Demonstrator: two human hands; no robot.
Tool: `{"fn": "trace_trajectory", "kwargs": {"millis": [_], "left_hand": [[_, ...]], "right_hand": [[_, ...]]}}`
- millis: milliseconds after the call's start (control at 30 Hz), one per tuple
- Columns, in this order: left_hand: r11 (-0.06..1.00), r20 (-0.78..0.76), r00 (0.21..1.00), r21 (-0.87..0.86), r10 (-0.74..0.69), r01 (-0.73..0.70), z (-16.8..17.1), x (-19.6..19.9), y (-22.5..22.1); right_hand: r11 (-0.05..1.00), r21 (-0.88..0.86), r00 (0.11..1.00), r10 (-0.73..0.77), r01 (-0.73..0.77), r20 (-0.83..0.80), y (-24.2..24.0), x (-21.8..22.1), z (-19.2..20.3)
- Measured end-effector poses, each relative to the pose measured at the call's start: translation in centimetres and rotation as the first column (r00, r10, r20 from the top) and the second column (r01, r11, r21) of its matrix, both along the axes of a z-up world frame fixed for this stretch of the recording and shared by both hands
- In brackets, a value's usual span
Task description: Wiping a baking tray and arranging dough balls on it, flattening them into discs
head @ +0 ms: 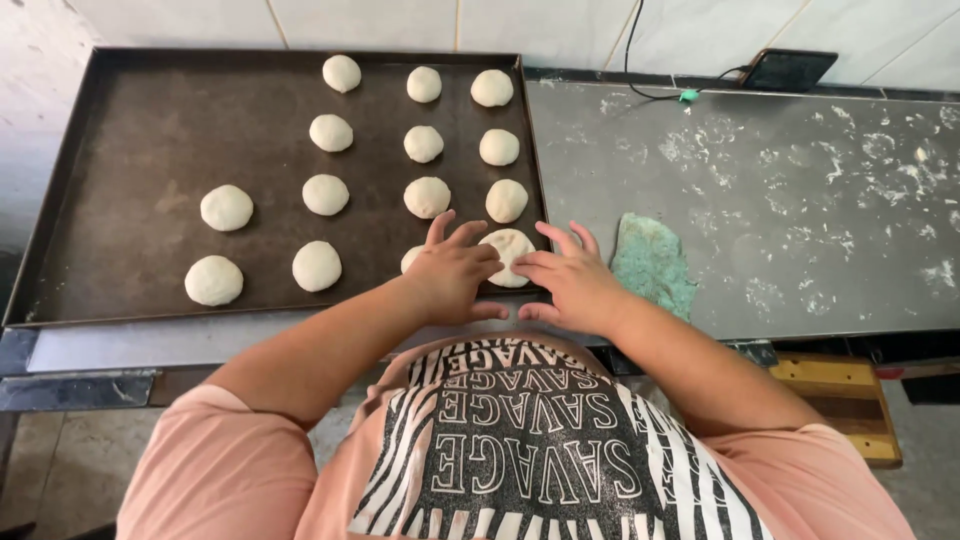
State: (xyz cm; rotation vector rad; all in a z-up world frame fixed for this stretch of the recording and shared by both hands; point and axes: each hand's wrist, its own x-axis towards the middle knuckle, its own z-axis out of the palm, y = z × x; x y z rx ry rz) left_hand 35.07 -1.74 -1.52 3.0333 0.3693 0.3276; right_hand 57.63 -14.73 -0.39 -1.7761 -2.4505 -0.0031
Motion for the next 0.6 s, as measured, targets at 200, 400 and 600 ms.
{"fn": "trace_trajectory", "kwargs": {"millis": [200,400,600], "left_hand": [[0.998,0.070,0.997,0.053,-0.040,0.036,-2.2,-0.1,-0.7],[0.997,-0.012,1.000,0.081,0.007,-0.006,-2.4,-1.1,-0.9],[0.995,-0.095,0.995,0.096,0.042,-0.033,2.6,-1.2,-0.2]], "right_hand": [[0.998,-0.052,0.998,0.024,-0.027,-0.062,-0.3,-1.3,-1.1],[0.996,-0.006,0.996,-0.089,0.089,-0.011,-1.1,0.3,-2.1],[0.993,0.076,0.994,-0.095,0.091,0.052,-0.7,-0.6,0.4]]}}
